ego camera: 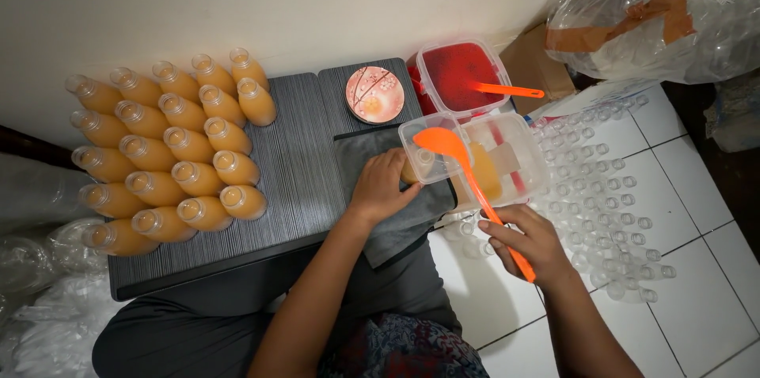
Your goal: The person scoops orange liquid from a large container using an orange ladle and pours it into small plastic bottles. They place each filled bottle onto a tray next to other filled bottles.
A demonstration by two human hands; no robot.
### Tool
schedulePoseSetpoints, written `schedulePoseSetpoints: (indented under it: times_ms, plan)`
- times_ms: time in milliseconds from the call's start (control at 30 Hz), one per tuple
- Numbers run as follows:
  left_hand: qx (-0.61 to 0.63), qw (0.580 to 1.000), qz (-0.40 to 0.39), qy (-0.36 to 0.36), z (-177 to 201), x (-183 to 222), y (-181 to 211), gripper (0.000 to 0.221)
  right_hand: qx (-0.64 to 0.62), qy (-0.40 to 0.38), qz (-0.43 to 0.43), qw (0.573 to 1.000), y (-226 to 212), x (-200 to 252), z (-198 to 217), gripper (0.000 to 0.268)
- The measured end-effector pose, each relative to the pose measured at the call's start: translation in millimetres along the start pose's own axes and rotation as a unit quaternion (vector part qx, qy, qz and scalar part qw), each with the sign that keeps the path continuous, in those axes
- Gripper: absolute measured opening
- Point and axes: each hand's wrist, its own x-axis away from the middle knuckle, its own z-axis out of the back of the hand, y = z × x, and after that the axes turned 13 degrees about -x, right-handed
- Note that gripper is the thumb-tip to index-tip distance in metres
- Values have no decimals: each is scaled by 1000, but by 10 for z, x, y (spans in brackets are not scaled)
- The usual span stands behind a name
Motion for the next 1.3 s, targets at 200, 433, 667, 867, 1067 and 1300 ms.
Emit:
schedulePoseSetpoints:
  times_ms: [200,433,667,867,1067,1300]
  plan:
    - [-10,1000,1,-4,16,-2,12,52,-48,85,-13,995,151,352,-40,23]
    - [-29,999,-8,11,-76,-1,-33,52,32,268,-79,960,535,716,117,34]
    - [-67,988,-67,121,-176,6,-80,52,75,120,-305,942,572,168,124,22]
    - [-64,985,-74,142,-229,-1,-98,51,126,-82,-457,877,774,-287,156,29]
    - [-44,993,-46,96,-83,-21,11,52,77,-147,-514,842,1064,-445,93,26]
    - [-48,998,4,49,3,-45,96,61,-23,-166,-510,843,1494,-276,-69,25]
